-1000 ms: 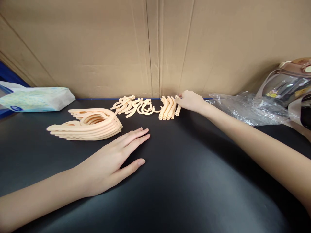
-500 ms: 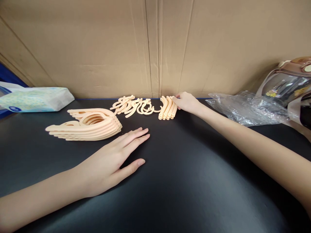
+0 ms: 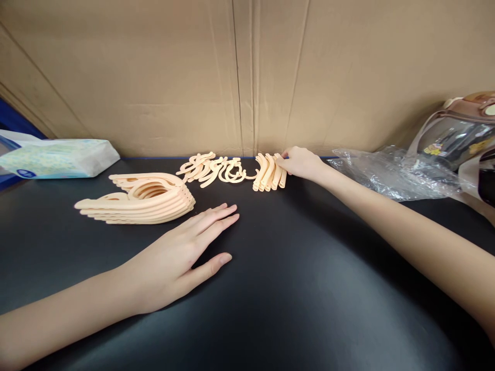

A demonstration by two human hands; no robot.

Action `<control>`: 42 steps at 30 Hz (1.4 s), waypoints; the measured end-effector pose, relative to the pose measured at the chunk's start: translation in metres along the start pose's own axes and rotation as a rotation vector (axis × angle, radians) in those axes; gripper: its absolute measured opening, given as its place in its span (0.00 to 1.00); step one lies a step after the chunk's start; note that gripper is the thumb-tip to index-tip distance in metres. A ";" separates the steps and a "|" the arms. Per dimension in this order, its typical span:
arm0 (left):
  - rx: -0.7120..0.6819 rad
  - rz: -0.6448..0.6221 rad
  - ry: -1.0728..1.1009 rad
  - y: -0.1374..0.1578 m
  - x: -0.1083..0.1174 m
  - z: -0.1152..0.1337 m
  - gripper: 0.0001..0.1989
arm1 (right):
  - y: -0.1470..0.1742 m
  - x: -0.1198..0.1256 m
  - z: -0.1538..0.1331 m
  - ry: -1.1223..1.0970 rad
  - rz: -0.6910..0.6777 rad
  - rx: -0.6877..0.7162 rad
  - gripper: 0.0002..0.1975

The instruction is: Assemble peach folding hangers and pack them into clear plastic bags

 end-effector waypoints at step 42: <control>0.010 -0.032 -0.005 -0.001 -0.001 -0.001 0.30 | 0.014 0.038 -0.005 0.404 0.007 -0.075 0.15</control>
Point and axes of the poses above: each hand's wrist, its own y-axis away from the middle knuckle, its own x-axis out of the back of the hand, z = x × y, the point moved 1 cm from there along -y, towards the middle knuckle, and after that the axes turned 9 degrees about x, right-handed, at the moved point
